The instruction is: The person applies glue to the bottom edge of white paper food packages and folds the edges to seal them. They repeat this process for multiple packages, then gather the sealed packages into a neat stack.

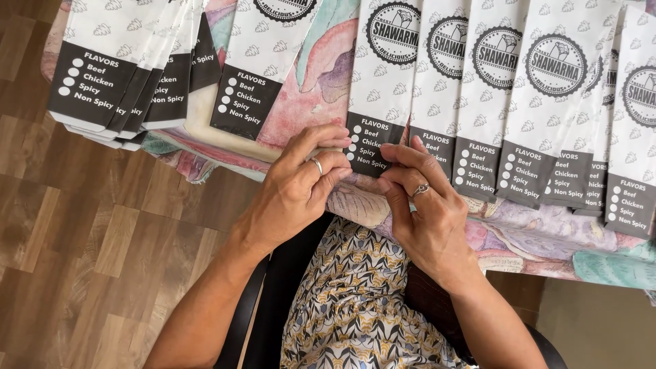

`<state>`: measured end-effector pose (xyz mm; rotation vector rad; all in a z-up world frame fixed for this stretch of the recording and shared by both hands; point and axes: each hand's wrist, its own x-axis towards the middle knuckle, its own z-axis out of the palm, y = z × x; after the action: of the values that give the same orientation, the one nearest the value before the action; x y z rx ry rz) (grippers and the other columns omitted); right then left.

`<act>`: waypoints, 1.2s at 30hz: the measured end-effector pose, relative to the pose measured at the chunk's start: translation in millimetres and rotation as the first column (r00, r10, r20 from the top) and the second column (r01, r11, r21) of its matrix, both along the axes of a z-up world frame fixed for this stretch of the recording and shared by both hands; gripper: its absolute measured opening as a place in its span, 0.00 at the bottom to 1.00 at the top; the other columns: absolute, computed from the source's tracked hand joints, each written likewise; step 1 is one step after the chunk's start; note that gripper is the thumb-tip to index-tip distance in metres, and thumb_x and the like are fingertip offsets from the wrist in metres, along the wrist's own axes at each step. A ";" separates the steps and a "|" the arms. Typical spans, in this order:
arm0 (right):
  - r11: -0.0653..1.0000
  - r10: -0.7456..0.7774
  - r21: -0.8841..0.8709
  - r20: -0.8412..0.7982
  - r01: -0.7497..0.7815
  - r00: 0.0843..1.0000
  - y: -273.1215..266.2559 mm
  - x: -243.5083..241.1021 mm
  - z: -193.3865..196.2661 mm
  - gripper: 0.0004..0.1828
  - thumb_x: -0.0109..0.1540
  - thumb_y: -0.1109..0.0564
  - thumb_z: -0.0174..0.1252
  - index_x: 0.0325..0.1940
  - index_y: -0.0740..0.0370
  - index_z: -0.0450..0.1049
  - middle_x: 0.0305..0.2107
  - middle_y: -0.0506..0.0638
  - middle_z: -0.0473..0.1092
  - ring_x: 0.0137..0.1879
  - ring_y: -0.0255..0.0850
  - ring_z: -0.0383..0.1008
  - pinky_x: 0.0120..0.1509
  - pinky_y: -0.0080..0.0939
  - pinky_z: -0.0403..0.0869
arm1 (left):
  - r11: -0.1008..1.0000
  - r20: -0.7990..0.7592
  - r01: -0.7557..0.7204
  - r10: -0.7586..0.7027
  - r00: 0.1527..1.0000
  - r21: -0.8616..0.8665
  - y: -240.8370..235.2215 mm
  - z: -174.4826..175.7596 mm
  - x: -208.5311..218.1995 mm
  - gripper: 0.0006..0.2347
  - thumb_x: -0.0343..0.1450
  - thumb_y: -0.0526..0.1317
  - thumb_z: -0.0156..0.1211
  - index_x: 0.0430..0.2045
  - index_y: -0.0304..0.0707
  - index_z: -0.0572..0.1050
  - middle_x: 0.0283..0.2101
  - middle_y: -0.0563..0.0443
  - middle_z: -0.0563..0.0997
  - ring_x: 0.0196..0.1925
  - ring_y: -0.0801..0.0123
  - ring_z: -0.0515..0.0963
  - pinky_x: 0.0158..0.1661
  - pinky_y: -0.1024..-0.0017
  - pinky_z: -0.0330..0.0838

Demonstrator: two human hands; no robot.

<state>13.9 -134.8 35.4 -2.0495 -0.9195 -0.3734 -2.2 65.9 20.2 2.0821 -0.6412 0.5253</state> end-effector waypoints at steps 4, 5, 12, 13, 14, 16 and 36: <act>0.998 -0.069 0.010 -0.041 0.069 0.997 4.0 0.1 2.7 0.05 0.63 0.75 0.54 0.37 0.72 0.73 0.47 0.62 0.73 0.55 0.48 0.78 0.78 0.55 0.68 | 0.992 -0.087 -0.126 0.125 0.988 -0.006 -10.3 0.3 -0.1 0.03 0.73 0.29 0.59 0.32 0.27 0.71 0.51 0.37 0.71 0.55 0.54 0.77 0.60 0.60 0.73; 0.998 -0.069 0.010 -0.043 0.069 0.997 4.5 1.2 3.9 0.05 0.63 0.75 0.54 0.37 0.72 0.73 0.47 0.62 0.73 0.55 0.48 0.78 0.78 0.55 0.68 | 0.992 -0.088 -0.126 0.125 0.988 -0.006 -12.8 1.2 0.0 0.03 0.73 0.29 0.59 0.32 0.27 0.71 0.51 0.37 0.71 0.55 0.54 0.77 0.60 0.60 0.73; 0.994 -0.109 0.007 -0.179 0.112 0.978 4.9 9.1 13.7 0.07 0.59 0.69 0.63 0.40 0.67 0.73 0.45 0.59 0.75 0.54 0.48 0.78 0.74 0.52 0.70 | 0.965 -0.170 -0.241 0.222 0.960 -0.101 -23.9 9.7 0.4 0.11 0.66 0.24 0.58 0.36 0.32 0.64 0.47 0.41 0.69 0.55 0.55 0.74 0.49 0.68 0.77; 0.993 -0.113 0.005 -0.188 0.116 0.976 6.5 10.2 15.8 0.08 0.61 0.67 0.64 0.43 0.68 0.74 0.45 0.58 0.75 0.54 0.47 0.77 0.74 0.50 0.69 | 0.967 -0.158 -0.242 0.227 0.961 -0.083 -24.2 9.2 0.9 0.12 0.65 0.24 0.57 0.38 0.33 0.64 0.47 0.41 0.69 0.56 0.52 0.74 0.57 0.61 0.69; 0.993 -0.115 0.004 -0.188 0.118 0.975 6.3 11.4 12.2 0.08 0.61 0.67 0.64 0.43 0.68 0.74 0.45 0.58 0.75 0.54 0.47 0.77 0.74 0.50 0.69 | 0.967 -0.158 -0.240 0.225 0.961 -0.084 -24.5 7.9 0.9 0.12 0.65 0.24 0.57 0.38 0.33 0.64 0.47 0.41 0.69 0.56 0.52 0.74 0.57 0.61 0.69; 0.993 -0.122 -0.016 -0.157 0.121 0.980 6.2 12.5 4.6 0.09 0.60 0.67 0.70 0.41 0.67 0.76 0.44 0.57 0.75 0.53 0.46 0.78 0.78 0.52 0.66 | 0.965 -0.168 -0.261 0.253 0.953 -0.025 -24.9 4.8 -0.7 0.15 0.65 0.24 0.56 0.42 0.35 0.65 0.50 0.44 0.70 0.57 0.56 0.73 0.54 0.64 0.68; 0.994 -0.113 -0.035 -0.232 0.107 0.966 1.0 13.5 17.2 0.08 0.59 0.68 0.65 0.41 0.63 0.78 0.43 0.55 0.78 0.53 0.44 0.79 0.74 0.49 0.69 | 0.890 -0.097 -0.327 0.312 0.945 -0.317 -39.6 -16.8 -4.3 0.20 0.73 0.18 0.56 0.55 0.29 0.58 0.58 0.36 0.62 0.47 0.61 0.81 0.49 0.73 0.86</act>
<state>27.4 -133.7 52.6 -2.1174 -0.6715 -0.1750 -6.5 26.3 3.4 1.8770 -0.1628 0.7192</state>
